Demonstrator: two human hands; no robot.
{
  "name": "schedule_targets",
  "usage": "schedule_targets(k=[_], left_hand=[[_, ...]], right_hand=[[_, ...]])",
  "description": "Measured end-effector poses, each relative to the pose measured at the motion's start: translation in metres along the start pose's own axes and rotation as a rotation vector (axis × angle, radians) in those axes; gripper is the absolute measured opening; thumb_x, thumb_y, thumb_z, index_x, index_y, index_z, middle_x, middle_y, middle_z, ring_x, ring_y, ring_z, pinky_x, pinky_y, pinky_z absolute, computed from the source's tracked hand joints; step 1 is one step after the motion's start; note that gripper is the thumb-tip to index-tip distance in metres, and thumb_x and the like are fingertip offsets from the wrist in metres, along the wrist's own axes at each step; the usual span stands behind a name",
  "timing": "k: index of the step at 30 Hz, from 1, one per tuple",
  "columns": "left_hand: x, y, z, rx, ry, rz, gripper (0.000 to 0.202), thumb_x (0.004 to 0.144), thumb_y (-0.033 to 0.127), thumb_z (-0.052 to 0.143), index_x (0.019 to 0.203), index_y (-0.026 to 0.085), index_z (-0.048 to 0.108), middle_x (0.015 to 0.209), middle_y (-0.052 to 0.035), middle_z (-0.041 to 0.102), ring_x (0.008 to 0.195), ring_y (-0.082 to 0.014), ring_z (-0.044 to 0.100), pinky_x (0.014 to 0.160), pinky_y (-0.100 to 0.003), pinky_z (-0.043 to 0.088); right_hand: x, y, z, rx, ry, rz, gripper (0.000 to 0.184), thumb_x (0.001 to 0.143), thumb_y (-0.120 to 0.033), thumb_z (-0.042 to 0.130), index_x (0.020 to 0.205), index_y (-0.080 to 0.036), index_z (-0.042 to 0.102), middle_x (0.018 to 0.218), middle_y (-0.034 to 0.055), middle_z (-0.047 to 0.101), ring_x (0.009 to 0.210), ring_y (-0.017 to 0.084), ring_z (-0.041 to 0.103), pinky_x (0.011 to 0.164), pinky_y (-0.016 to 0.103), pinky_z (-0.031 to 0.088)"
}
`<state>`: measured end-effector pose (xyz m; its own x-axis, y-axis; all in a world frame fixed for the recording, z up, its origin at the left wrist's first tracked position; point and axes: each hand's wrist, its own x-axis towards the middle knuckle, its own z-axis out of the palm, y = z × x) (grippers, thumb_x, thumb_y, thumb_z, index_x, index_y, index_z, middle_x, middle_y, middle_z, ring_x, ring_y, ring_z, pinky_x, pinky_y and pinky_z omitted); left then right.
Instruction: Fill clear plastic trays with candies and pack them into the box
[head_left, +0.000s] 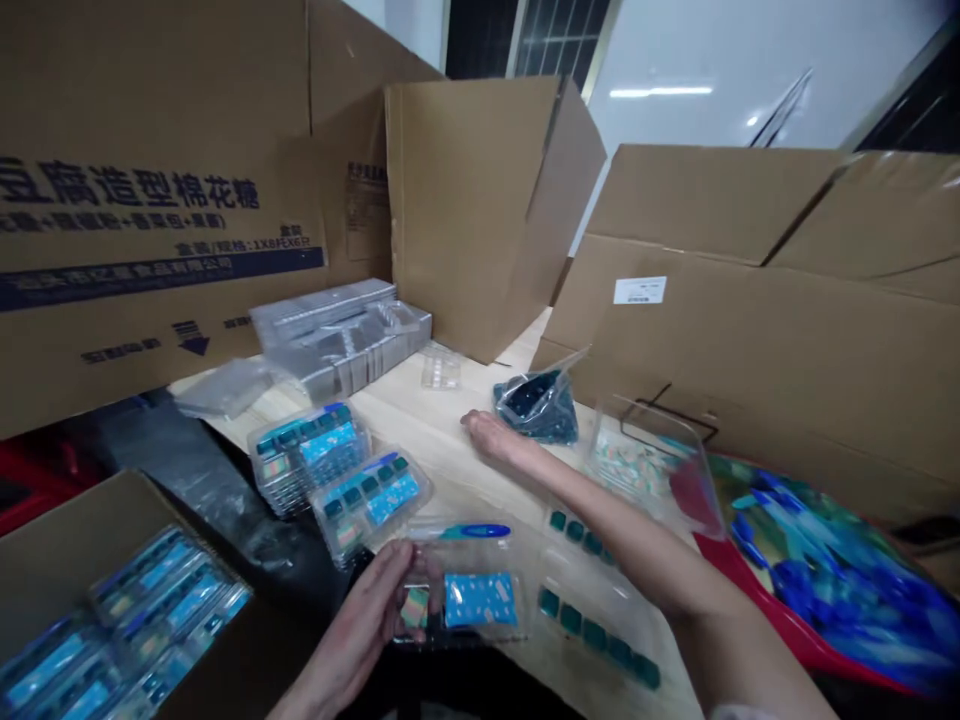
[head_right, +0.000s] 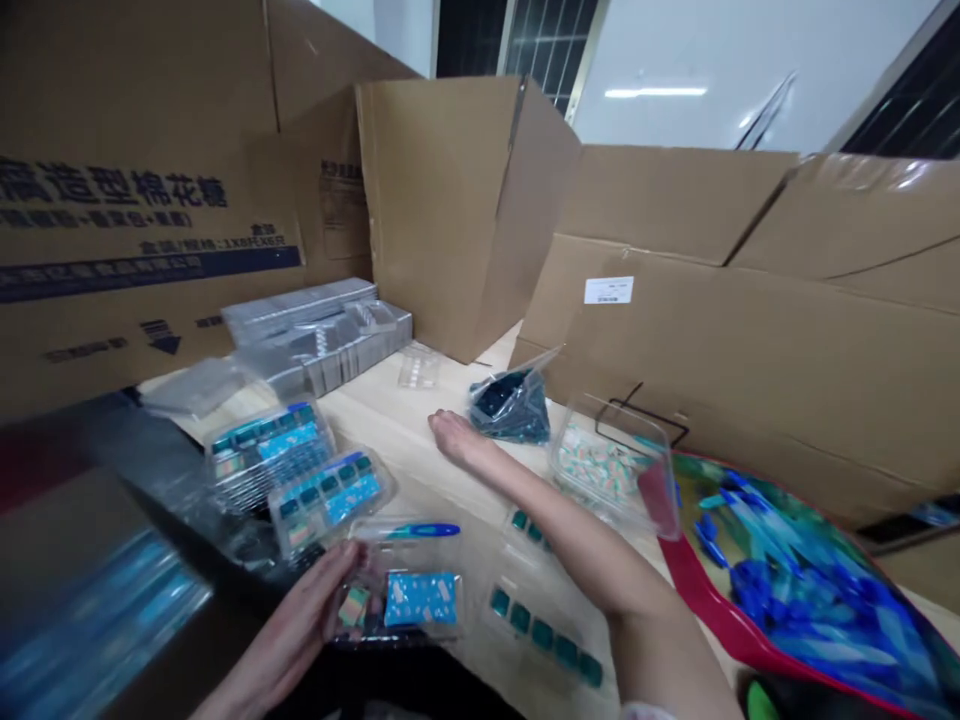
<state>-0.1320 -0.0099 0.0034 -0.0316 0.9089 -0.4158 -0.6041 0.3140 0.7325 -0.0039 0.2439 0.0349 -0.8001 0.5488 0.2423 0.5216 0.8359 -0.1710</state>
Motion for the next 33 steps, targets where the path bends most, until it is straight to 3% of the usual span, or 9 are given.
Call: schedule_targets(k=[2,4,10,13,16,20,25,29,33], left_hand=[[-0.001,0.002,-0.007,0.006,0.035,0.011,0.037,0.074,0.046,0.068,0.096,0.018,0.063,0.098,-0.0075,0.068,0.071,-0.0177,0.063,0.052,-0.024,0.046],[-0.001,0.003,-0.016,0.029,0.089,0.026,0.035,0.072,0.045,0.070,0.093,0.018,0.064,0.093,-0.0053,0.068,0.070,-0.0159,0.062,0.053,-0.022,0.046],[0.010,-0.005,-0.033,0.095,0.091,-0.020,0.035,0.074,0.047,0.067,0.095,0.020,0.061,0.095,-0.0034,0.068,0.076,-0.0176,0.064,0.058,-0.026,0.052],[0.015,-0.013,-0.029,0.086,0.082,-0.036,0.035,0.074,0.046,0.067,0.097,0.020,0.059,0.097,-0.0035,0.068,0.077,-0.0182,0.064,0.056,-0.026,0.053],[0.017,-0.018,-0.022,0.083,0.072,-0.018,0.035,0.074,0.045,0.068,0.097,0.019,0.059,0.096,-0.0034,0.068,0.075,-0.0173,0.065,0.056,-0.026,0.054],[0.018,-0.022,-0.018,0.111,0.080,0.013,0.033,0.075,0.043,0.067,0.098,0.020,0.059,0.097,-0.0037,0.068,0.074,-0.0164,0.065,0.057,-0.026,0.055],[0.015,-0.025,-0.018,0.165,0.053,0.051,0.032,0.079,0.045,0.062,0.099,0.020,0.057,0.104,-0.0059,0.066,0.077,-0.0172,0.064,0.059,-0.029,0.055],[0.012,-0.027,-0.015,0.208,0.051,0.097,0.033,0.080,0.046,0.060,0.101,0.020,0.056,0.104,-0.0073,0.065,0.078,-0.0186,0.065,0.058,-0.029,0.054],[0.011,-0.025,-0.011,0.219,0.021,0.078,0.035,0.080,0.050,0.058,0.099,0.020,0.058,0.102,-0.0082,0.066,0.073,-0.0180,0.063,0.053,-0.026,0.051]], right_hand=[[0.004,-0.011,-0.006,-0.053,-0.110,0.052,0.026,0.086,-0.009,0.043,0.076,-0.016,0.066,0.078,0.0068,0.069,0.078,0.017,0.064,0.069,0.026,0.048],[-0.015,-0.017,-0.021,-0.095,-0.208,0.151,0.025,0.088,-0.014,0.045,0.075,-0.016,0.067,0.078,0.0086,0.069,0.078,0.019,0.065,0.067,0.027,0.046],[-0.153,-0.046,-0.068,0.052,-0.346,0.308,0.022,0.090,-0.030,0.050,0.092,-0.016,0.066,0.091,0.0103,0.068,0.085,0.021,0.064,0.074,0.031,0.049],[-0.223,-0.077,-0.055,0.029,-0.303,0.355,0.046,0.082,-0.042,0.062,0.116,-0.012,0.058,0.119,0.0182,0.059,0.112,0.028,0.055,0.090,0.039,0.048],[-0.266,-0.102,-0.025,-0.076,-0.237,0.415,0.080,0.070,-0.042,0.074,0.135,-0.010,0.041,0.138,0.0247,0.042,0.129,0.036,0.039,0.099,0.050,0.041],[-0.284,-0.119,0.000,-0.116,-0.155,0.455,0.075,0.078,-0.023,0.067,0.143,-0.016,0.030,0.138,0.0210,0.044,0.126,0.032,0.043,0.100,0.051,0.040],[-0.290,-0.126,-0.001,-0.080,-0.079,0.394,0.051,0.088,-0.014,0.048,0.138,-0.019,0.039,0.131,0.0167,0.052,0.120,0.028,0.051,0.097,0.048,0.045],[-0.298,-0.118,-0.015,-0.050,0.022,0.314,0.045,0.090,-0.015,0.043,0.135,-0.019,0.044,0.133,0.0158,0.051,0.120,0.027,0.050,0.097,0.047,0.045],[-0.282,-0.095,-0.052,0.139,0.130,0.377,0.037,0.092,-0.023,0.044,0.128,-0.021,0.051,0.121,0.0129,0.061,0.110,0.025,0.058,0.092,0.044,0.048]])
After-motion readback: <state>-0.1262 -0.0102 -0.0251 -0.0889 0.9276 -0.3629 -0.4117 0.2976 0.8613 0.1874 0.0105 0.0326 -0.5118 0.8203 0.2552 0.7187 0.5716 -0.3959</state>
